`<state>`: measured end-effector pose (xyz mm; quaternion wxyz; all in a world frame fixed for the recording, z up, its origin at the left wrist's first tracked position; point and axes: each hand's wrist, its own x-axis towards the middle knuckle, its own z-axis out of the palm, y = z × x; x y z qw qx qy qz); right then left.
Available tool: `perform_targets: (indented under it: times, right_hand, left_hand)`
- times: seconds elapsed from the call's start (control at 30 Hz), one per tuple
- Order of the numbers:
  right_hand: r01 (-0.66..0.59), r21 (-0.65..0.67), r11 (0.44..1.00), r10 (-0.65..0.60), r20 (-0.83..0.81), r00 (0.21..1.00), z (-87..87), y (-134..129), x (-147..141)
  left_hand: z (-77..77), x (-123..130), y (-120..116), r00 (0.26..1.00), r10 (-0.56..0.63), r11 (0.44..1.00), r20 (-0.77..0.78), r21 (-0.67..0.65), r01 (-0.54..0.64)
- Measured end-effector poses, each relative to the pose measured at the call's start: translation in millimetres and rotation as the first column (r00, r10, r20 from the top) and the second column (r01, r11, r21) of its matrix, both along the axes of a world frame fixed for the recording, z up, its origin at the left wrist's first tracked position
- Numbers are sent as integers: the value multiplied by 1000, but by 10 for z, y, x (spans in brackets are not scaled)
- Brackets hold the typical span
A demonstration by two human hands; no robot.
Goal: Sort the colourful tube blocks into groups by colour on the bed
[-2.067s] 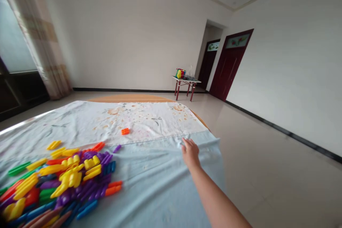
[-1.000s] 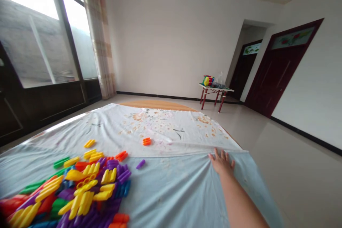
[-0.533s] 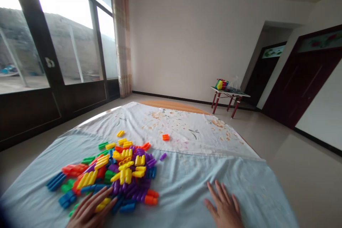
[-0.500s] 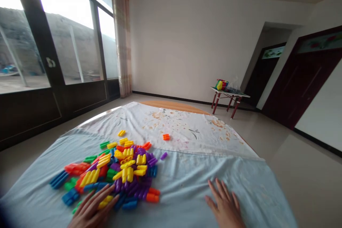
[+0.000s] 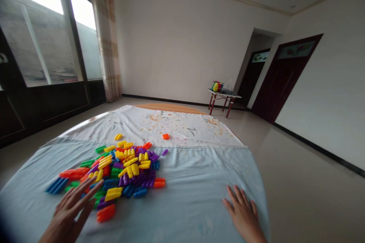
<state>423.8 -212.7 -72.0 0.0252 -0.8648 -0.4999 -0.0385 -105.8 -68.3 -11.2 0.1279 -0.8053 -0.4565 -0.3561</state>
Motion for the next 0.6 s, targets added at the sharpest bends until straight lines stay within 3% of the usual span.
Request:
perform_targets:
  times: [0.17,0.3,0.37,0.47,0.53,0.6]
  right_hand:
    - [-16,119,993,15,9,1000,174,110,-232]
    - [-218,294,931,217,36,975,233,340,-739]
    - [-337,359,870,331,80,940,159,422,-958]
    - [-491,391,778,465,167,870,-35,513,-1082]
    - [-548,394,738,505,217,835,-137,559,-1067]
    - [-524,411,746,465,240,852,-157,583,-1056]
  left_hand:
    - [-23,-452,268,978,114,992,173,-65,-105]
    - [222,-397,580,984,44,987,172,-162,-16]
    - [424,-128,776,992,28,958,121,-287,8]
    - [693,518,1095,1000,7,896,3,-445,-4]
    - [780,1015,1319,999,-51,886,-16,-462,38]
    - [777,1491,1545,994,-102,877,-39,-475,71]
